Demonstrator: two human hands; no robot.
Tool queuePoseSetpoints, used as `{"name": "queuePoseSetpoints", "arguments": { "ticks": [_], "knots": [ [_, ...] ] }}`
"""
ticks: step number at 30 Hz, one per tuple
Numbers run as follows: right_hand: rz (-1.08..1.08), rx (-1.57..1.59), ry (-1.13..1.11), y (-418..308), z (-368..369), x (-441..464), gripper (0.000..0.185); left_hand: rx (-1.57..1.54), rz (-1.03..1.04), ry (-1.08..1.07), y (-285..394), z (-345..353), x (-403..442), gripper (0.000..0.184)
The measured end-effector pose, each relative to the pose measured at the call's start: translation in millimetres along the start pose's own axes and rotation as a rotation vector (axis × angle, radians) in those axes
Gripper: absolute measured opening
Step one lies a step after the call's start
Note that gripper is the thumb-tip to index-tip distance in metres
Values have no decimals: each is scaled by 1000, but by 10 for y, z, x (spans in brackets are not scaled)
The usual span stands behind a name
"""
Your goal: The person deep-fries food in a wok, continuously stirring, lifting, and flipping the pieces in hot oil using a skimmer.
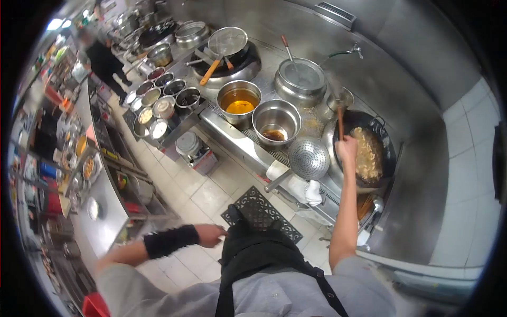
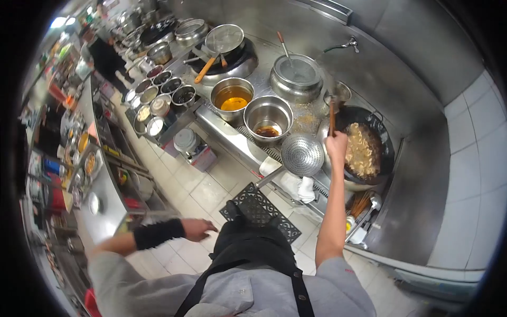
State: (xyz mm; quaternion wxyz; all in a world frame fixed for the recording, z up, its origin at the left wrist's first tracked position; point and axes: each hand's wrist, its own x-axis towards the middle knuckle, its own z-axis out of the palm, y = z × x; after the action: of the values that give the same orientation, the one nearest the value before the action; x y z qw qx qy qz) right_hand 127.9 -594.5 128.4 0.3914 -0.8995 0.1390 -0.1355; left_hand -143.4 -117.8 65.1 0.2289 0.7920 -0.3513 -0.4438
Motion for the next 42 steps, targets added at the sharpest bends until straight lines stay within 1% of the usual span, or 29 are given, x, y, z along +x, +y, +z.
{"name": "queuePoseSetpoints", "arguments": {
  "ticks": [2,4,5,7,8,9,10,11,14,15,16,18,20,22,24,25,28,29,31,33,34,35,37,38,39,40,42],
  "knots": [
    [115,73,-26,136,247,65,37,-131,57,-8,77,40,250,42],
    [214,398,37,-40,210,-230,39,-177,115,174,-57,137,481,42],
    [268,554,74,-174,154,-416,40,-244,77,296,-58,153,517,42],
    [286,639,151,-527,2,-583,28,-375,18,531,-92,126,567,41],
    [291,678,193,-659,-110,-658,22,-537,-21,542,-136,122,519,41],
    [351,755,187,-774,-220,-610,14,-701,-60,564,-170,95,504,41],
    [332,790,208,-826,-266,-479,12,-868,-101,590,-212,61,510,41],
    [312,824,223,-844,-298,-321,10,-891,-83,616,-294,49,499,41],
    [234,923,247,-763,-335,240,8,-752,-94,568,-433,-179,391,39],
    [229,954,208,-690,-372,429,11,-772,-49,593,-485,-219,395,39],
    [223,973,180,-537,-446,593,14,-715,-53,572,-546,-260,410,39],
    [341,1205,-9,-381,-687,595,17,-594,-79,537,-650,-368,399,39],
    [331,1124,56,-379,-604,175,15,-532,-79,509,-642,-459,347,38],
    [326,1052,142,-575,-470,-201,15,-462,-101,486,-501,-606,246,38],
    [344,986,256,-778,-343,-396,17,-506,-78,470,-396,-661,185,38],
    [316,972,252,-713,-311,-335,15,-524,-76,451,-381,-654,133,38],
    [300,1046,232,-640,-354,-84,11,-533,14,413,-566,-415,210,38],
    [303,1060,229,-642,-370,-50,13,-476,13,393,-624,-337,252,38],
    [280,1179,184,-622,-400,-138,16,-373,3,370,-642,-252,267,38],
    [248,1349,89,-635,-314,-305,21,-497,-26,379,-546,-286,259,37],
    [220,1433,-44,-656,-211,-474,21,-568,-49,388,-462,-310,240,37],
    [179,1517,-88,-696,-57,-664,32,-588,-59,446,-368,-319,249,31],
    [245,1555,-207,-832,112,-1061,43,-654,31,407,-346,-238,390,26],
    [292,1856,-411,-689,171,-1184,51,-686,63,395,-359,-162,417,25],
    [314,1931,-383,-741,215,-1352,54,-704,77,377,-342,-124,465,24],
    [324,2010,-443,-686,273,-1482,59,-718,93,357,-303,-105,499,23],
    [264,1967,-535,-581,477,-1748,68,-693,175,340,-108,-197,447,25]
  ]
}}
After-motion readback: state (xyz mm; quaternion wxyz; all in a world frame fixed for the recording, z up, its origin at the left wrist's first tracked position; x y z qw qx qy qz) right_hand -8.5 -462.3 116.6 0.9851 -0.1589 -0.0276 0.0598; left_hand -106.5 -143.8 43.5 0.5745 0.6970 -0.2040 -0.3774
